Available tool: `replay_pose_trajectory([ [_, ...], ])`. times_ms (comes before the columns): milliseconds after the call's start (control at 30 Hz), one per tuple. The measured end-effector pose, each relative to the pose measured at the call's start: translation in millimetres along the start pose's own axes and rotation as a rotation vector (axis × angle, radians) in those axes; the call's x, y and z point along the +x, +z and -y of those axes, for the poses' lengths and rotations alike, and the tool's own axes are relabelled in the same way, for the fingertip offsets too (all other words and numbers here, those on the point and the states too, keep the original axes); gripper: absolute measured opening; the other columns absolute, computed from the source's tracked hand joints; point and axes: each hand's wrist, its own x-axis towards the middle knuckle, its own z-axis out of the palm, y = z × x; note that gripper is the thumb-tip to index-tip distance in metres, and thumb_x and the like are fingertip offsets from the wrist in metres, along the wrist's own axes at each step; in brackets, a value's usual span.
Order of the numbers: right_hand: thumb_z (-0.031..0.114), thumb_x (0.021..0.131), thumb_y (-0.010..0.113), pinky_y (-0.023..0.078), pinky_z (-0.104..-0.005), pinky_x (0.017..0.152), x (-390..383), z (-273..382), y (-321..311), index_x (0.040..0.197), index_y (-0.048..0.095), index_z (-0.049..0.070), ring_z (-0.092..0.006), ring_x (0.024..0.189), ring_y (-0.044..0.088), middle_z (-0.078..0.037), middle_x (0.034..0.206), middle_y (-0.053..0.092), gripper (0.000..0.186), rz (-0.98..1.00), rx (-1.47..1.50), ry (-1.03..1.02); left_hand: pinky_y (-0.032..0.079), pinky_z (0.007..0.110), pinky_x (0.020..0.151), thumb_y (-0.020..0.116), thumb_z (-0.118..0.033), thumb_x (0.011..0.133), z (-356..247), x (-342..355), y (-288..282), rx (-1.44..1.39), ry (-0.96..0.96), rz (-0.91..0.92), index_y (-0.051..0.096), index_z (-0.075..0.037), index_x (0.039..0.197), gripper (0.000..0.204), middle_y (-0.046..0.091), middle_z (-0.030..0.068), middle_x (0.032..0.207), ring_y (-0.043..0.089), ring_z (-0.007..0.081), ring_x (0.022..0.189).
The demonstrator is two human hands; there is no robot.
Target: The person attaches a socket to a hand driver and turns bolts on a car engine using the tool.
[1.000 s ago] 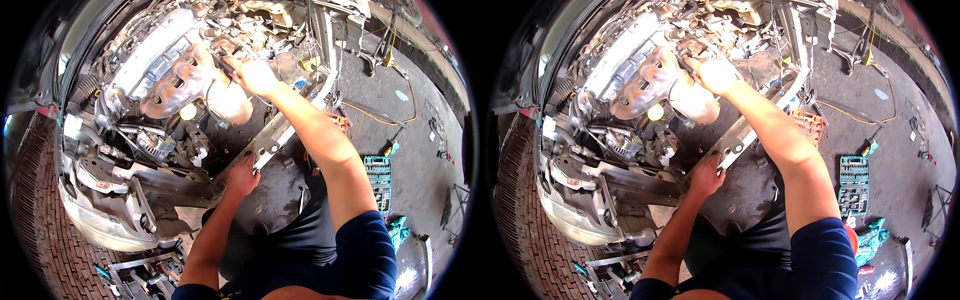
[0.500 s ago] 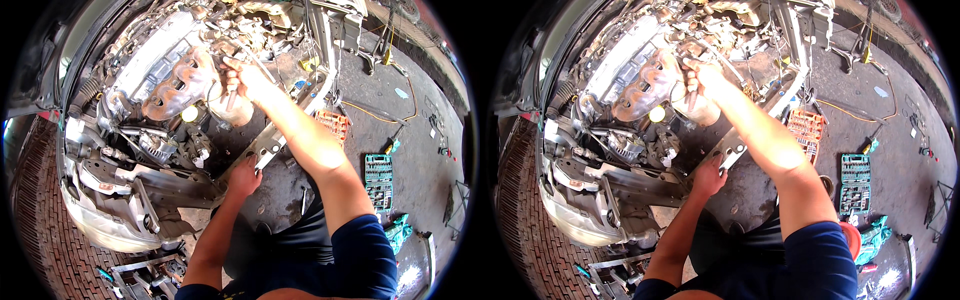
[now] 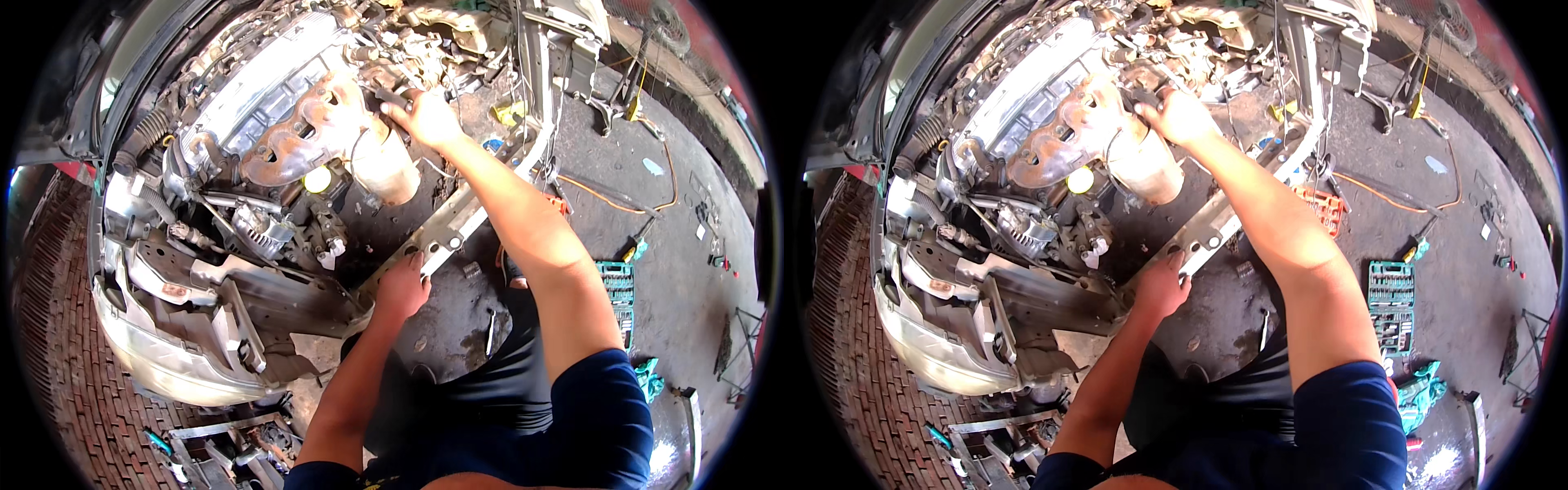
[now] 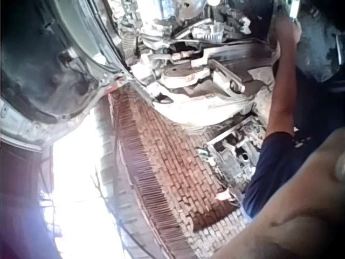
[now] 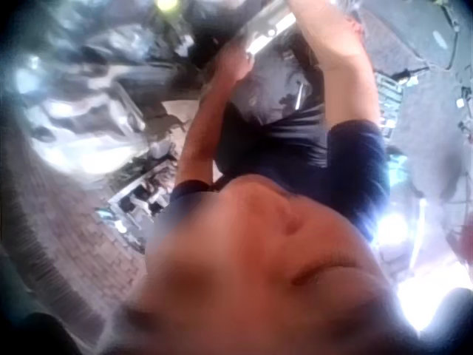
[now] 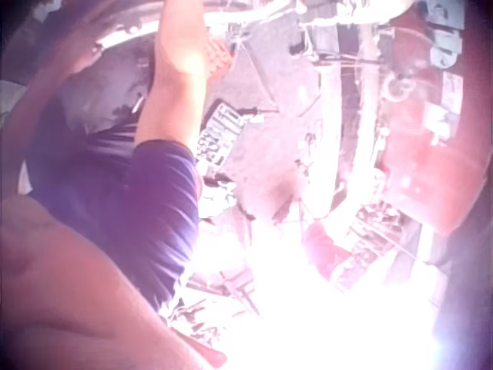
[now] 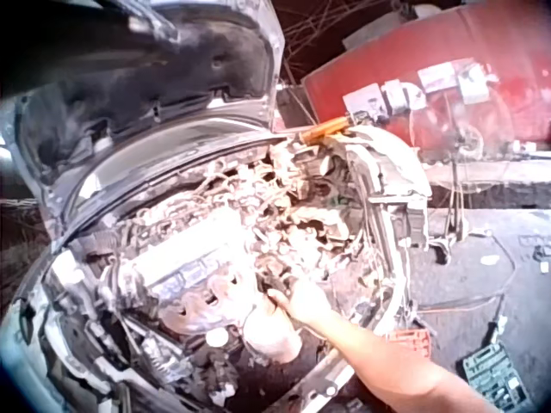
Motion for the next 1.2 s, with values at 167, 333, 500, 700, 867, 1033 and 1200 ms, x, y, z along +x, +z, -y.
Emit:
replay_pose_trajectory([
  [167, 0.049, 0.104, 0.065, 0.049, -0.0362, 0.063, 8, -26, 11, 0.111, 0.071, 0.008, -0.0187, 0.071, 0.064, -0.009, 0.075, 0.069, 0.042, 0.009, 0.335, 0.094, 0.058, 0.045, 0.094, 0.074, -0.025, 0.091, -8, 11, -4, -0.031, 0.022, -0.033, 0.060, 0.001, 0.139, 0.056, 0.070, 0.0181, 0.123, 0.070, 0.0354, 0.110],
  [333, 0.047, 0.106, 0.062, 0.033, -0.0294, 0.049, 0, 19, 20, 0.094, 0.073, 0.006, -0.0092, 0.052, 0.041, 0.004, 0.061, 0.045, 0.044, 0.276, 1.435, 0.900, 0.057, 0.046, 0.095, 0.074, -0.023, 0.090, 3, -2, -6, -0.032, -0.022, 0.004, 0.059, -0.001, 0.139, 0.056, 0.070, 0.0180, 0.124, 0.070, 0.0362, 0.109],
  [500, 0.052, 0.100, 0.067, 0.059, -0.0487, 0.075, 9, 9, -2, 0.111, 0.078, 0.008, -0.0388, 0.082, 0.076, -0.021, 0.081, 0.076, 0.046, -0.094, -0.394, -0.300, 0.057, 0.046, 0.093, 0.076, -0.022, 0.088, 11, -7, 8, -0.062, 0.015, -0.103, 0.061, 0.002, 0.135, 0.054, 0.071, 0.0183, 0.116, 0.070, 0.0366, 0.106],
  [700, 0.047, 0.110, 0.052, 0.043, -0.0356, 0.056, 18, -1, 24, 0.114, 0.072, 0.012, -0.0189, 0.053, 0.051, -0.004, 0.060, 0.056, 0.041, 0.078, 0.675, 0.321, 0.057, 0.046, 0.092, 0.077, -0.021, 0.087, 10, 2, 12, -0.019, 0.048, -0.117, 0.064, 0.001, 0.128, 0.048, 0.071, 0.0190, 0.114, 0.070, 0.0358, 0.104],
  [867, 0.051, 0.108, 0.055, 0.059, -0.0562, 0.079, 21, 1, 7, 0.115, 0.076, 0.014, -0.0318, 0.075, 0.075, -0.021, 0.078, 0.075, 0.043, 0.057, -0.155, 0.048, 0.058, 0.045, 0.092, 0.075, -0.018, 0.086, 11, -1, 12, -0.048, 0.056, -0.150, 0.065, 0.003, 0.125, 0.046, 0.071, 0.0195, 0.109, 0.070, 0.0351, 0.104],
  [1033, 0.048, 0.108, 0.055, 0.051, -0.0470, 0.103, 25, 28, 5, 0.138, 0.069, 0.024, -0.0308, 0.074, 0.074, -0.010, 0.080, 0.077, 0.041, 0.145, -0.112, 0.152, 0.057, 0.045, 0.092, 0.074, -0.016, 0.085, 16, 0, 11, -0.057, 0.070, -0.173, 0.065, 0.003, 0.120, 0.040, 0.070, 0.0195, 0.106, 0.070, 0.0344, 0.104],
  [1200, 0.049, 0.108, 0.055, 0.053, -0.0410, 0.072, 29, -18, 32, 0.116, 0.070, 0.015, -0.0228, 0.062, 0.063, -0.010, 0.072, 0.068, 0.038, 0.158, 0.567, 0.516, 0.057, 0.045, 0.092, 0.073, -0.016, 0.085, 11, 3, 21, -0.044, 0.084, -0.190, 0.065, 0.003, 0.115, 0.036, 0.070, 0.0191, 0.106, 0.069, 0.0342, 0.104],
])
